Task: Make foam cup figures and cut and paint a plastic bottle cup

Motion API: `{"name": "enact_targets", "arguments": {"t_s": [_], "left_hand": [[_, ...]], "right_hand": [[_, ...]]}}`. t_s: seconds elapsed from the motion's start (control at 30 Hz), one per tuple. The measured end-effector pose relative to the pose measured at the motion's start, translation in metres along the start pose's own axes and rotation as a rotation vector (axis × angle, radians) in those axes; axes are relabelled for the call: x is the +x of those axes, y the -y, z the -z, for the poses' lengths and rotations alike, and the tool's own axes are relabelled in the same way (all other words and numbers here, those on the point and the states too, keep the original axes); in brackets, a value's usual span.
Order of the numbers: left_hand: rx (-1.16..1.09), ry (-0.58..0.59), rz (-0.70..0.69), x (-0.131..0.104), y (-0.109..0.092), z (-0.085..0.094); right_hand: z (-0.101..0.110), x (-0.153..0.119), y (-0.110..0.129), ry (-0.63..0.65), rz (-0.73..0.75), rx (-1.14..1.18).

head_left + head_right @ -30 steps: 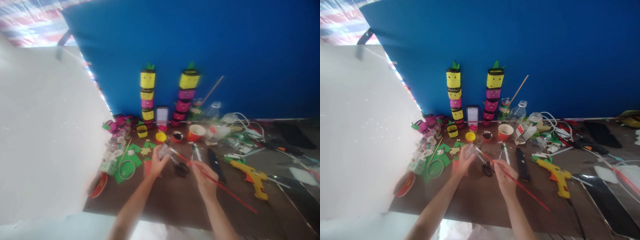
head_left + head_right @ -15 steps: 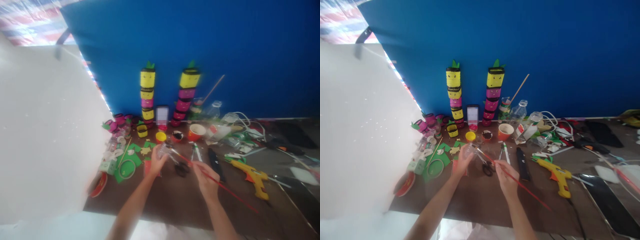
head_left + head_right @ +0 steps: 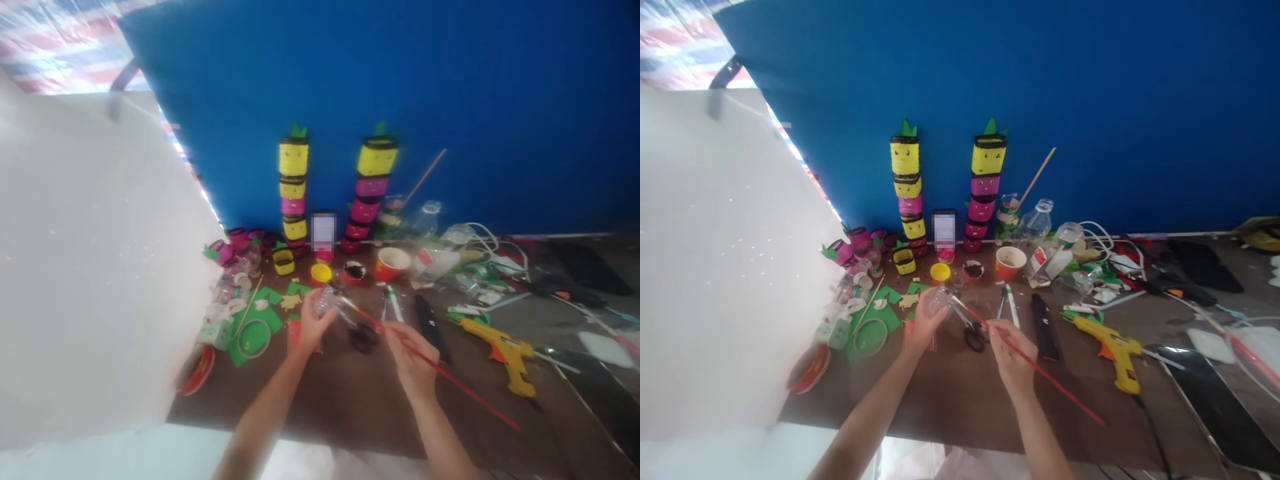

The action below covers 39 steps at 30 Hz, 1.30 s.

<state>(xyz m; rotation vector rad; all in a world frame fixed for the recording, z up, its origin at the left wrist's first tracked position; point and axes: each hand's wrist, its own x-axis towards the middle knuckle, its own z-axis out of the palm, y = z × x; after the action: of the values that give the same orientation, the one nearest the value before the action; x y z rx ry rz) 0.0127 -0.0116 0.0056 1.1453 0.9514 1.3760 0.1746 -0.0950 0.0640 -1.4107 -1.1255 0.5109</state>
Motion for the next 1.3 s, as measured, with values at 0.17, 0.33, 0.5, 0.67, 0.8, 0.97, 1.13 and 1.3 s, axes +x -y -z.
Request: {"name": "enact_targets", "arguments": {"t_s": [0.17, 0.33, 0.5, 0.67, 0.8, 0.97, 1.13, 1.3], "left_hand": [[0.004, 0.009, 0.013, -0.001, -0.003, -0.001], [0.009, 0.013, 0.002, -0.001, -0.003, -0.001], [0.002, 0.001, 0.004, 0.0, -0.001, 0.0], [-0.033, 0.004, -0.017, 0.0, -0.003, 0.0], [-0.023, -0.015, -0.017, 0.001, -0.002, 0.002], [-0.068, -0.027, 0.02, 0.0, -0.005, 0.001], [-0.115, 0.002, 0.015, 0.0, -0.007, -0.002], [-0.121, 0.023, 0.035, 0.0, -0.003, -0.001]], "right_hand": [[-0.003, 0.003, 0.001, 0.012, 0.007, -0.004], [-0.001, 0.004, -0.001, 0.017, -0.002, -0.012], [0.0, 0.003, -0.002, -0.004, 0.032, -0.022], [0.004, 0.001, -0.004, 0.0, 0.007, -0.007], [0.009, -0.002, -0.008, -0.016, -0.007, 0.014], [0.013, -0.003, -0.015, -0.069, 0.009, 0.029], [0.006, 0.002, -0.009, -0.034, -0.013, 0.045], [0.0, 0.004, 0.0, -0.016, -0.02, 0.051]]}}
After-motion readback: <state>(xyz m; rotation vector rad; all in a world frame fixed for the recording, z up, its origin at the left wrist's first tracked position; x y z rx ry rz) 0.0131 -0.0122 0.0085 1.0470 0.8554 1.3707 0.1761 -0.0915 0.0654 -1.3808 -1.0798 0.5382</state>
